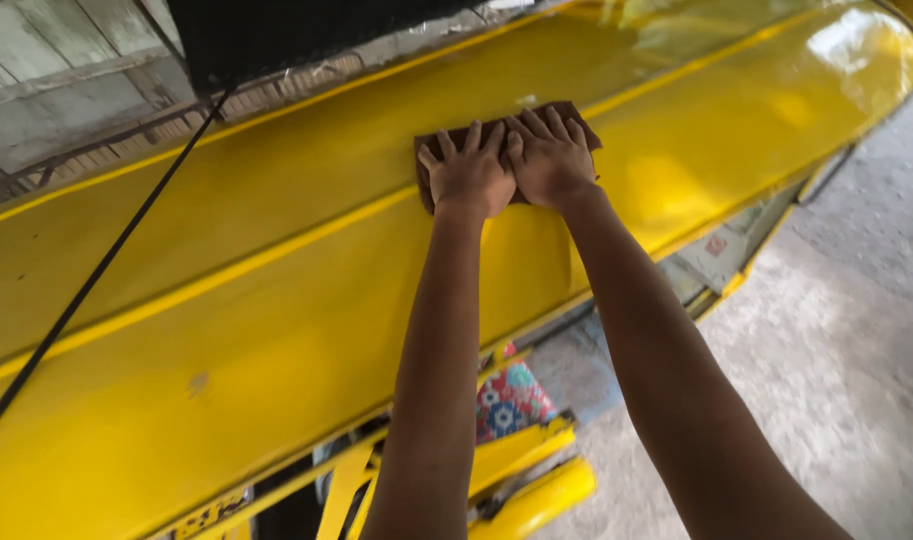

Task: Sanding the yellow roof of a motorized tricycle using sandpaper.

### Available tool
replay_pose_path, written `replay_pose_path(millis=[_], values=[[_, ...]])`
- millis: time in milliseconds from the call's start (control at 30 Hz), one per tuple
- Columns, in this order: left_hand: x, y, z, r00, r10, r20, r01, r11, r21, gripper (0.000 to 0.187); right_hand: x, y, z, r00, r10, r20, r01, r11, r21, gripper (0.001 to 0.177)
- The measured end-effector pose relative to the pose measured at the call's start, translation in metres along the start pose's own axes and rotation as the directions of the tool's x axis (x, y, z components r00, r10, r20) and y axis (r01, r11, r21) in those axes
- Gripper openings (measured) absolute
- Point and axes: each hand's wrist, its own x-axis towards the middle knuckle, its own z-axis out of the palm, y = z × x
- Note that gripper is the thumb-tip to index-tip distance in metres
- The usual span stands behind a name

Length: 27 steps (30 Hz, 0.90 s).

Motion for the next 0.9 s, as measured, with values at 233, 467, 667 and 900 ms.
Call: replay_pose_path(millis=[233,467,667,900], values=[[0.080,0.015,0.009,0.997,-0.074,0.035,0.077,0.993,-0.092,0.063,0.070,0.035,-0.006,0.981,-0.015,0.193,0.025,0.999,-0.048,0.056],[0.081,0.019,0.007,0.987,-0.150,0.058,0.154,0.985,-0.076,0.065,0.080,0.038,-0.006,0.967,-0.034,0.253,0.033,0.999,0.010,0.060],[0.045,0.031,0.007,0.989,-0.143,0.032,0.145,0.987,-0.063,0.063,0.044,0.041,-0.008,0.981,-0.068,0.180,0.069,0.998,0.003,0.060],[-0.020,0.048,0.039,0.981,-0.025,-0.190,0.025,1.000,-0.002,0.062,-0.043,0.037,-0.020,0.997,-0.080,-0.012,0.080,0.995,0.054,0.060]])
